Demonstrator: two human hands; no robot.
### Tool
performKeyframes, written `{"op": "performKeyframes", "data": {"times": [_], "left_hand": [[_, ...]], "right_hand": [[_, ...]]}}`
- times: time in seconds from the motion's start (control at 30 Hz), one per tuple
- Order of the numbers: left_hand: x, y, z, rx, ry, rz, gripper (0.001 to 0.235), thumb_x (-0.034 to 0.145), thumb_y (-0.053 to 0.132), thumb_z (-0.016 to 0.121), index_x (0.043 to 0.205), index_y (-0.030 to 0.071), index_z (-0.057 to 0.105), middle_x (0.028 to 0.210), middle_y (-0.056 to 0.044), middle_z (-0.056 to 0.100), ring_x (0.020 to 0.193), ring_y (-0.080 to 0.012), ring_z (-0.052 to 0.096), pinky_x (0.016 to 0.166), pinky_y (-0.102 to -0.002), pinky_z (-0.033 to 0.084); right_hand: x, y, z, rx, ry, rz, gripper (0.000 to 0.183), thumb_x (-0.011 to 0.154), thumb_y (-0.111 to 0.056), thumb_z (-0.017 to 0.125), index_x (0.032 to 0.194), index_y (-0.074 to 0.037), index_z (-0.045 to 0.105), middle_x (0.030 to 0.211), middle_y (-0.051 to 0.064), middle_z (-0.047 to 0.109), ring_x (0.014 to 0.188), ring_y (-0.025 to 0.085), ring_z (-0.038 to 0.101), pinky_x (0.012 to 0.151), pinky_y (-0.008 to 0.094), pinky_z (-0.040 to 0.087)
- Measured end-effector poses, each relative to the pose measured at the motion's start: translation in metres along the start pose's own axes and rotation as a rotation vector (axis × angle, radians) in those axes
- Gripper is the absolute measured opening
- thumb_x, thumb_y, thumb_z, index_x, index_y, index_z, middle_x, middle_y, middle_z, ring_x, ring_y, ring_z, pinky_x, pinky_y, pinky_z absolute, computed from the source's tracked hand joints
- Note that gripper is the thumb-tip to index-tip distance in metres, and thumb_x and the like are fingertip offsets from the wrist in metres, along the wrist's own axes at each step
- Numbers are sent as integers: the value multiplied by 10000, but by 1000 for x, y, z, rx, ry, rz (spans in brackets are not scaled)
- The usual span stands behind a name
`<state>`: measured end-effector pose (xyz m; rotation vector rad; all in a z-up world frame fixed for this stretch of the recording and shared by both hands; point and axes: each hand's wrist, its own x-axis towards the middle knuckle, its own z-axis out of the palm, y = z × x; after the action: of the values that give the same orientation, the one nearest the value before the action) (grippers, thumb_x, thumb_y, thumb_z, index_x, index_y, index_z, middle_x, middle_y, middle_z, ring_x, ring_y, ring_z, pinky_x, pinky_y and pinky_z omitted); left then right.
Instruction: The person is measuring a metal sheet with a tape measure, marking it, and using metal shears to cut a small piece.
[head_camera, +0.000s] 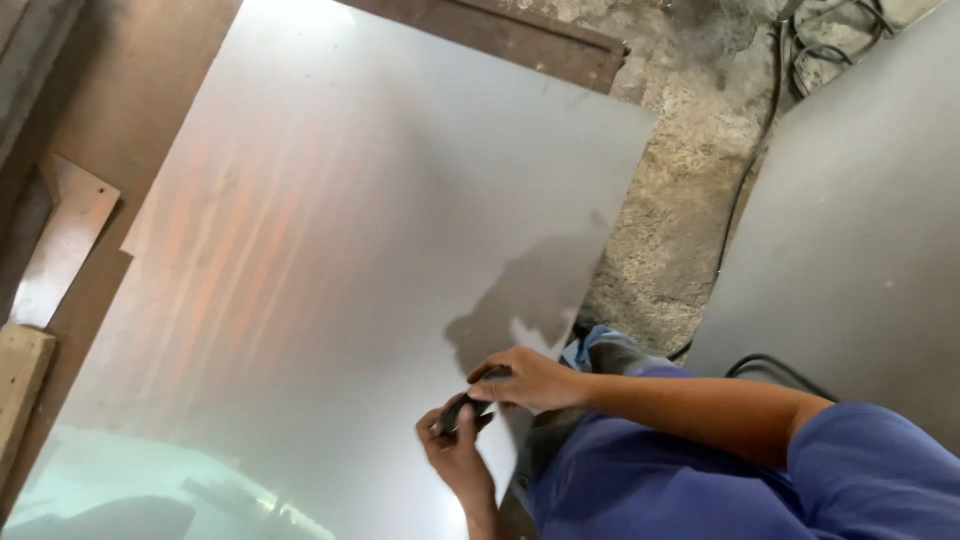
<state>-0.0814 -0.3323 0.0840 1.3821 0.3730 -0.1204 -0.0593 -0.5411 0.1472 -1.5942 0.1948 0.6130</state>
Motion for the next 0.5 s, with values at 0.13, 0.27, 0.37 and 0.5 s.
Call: {"op": "performKeyframes", "data": {"times": [0.13,0.27,0.37,0.5], "left_hand": [[-44,6,120,165,-55,-14,411,872,136,774,1113,-4,472,1060,-185,724,900,-254,748,685,-393,660],[-55,5,165,734,-209,44,429,807,236,875,1072,37,603,940,-165,759,856,-232,745,758,-332,603],[-53,19,205,520,-380,45,347,923,269,759,1124,24,617,959,-160,735,892,-223,692,797,-310,574],[-36,34,267,255,-570,-194,431,948,291,662,1294,75,522,1042,-141,730,953,-191,672,820,-309,547]], "right_hand": [[-35,22,-98,112,-14,68,359,926,-315,740,1067,12,779,721,44,734,594,98,658,554,271,535],[-57,14,-171,102,-138,100,312,934,-268,729,1020,24,796,693,46,724,588,97,651,556,261,529],[-65,19,-205,57,-152,104,275,936,-240,707,1005,13,792,675,43,717,571,100,636,538,270,514],[-67,34,-261,-4,-116,89,252,923,-216,710,1018,3,790,696,56,731,563,116,647,534,280,521]]}}
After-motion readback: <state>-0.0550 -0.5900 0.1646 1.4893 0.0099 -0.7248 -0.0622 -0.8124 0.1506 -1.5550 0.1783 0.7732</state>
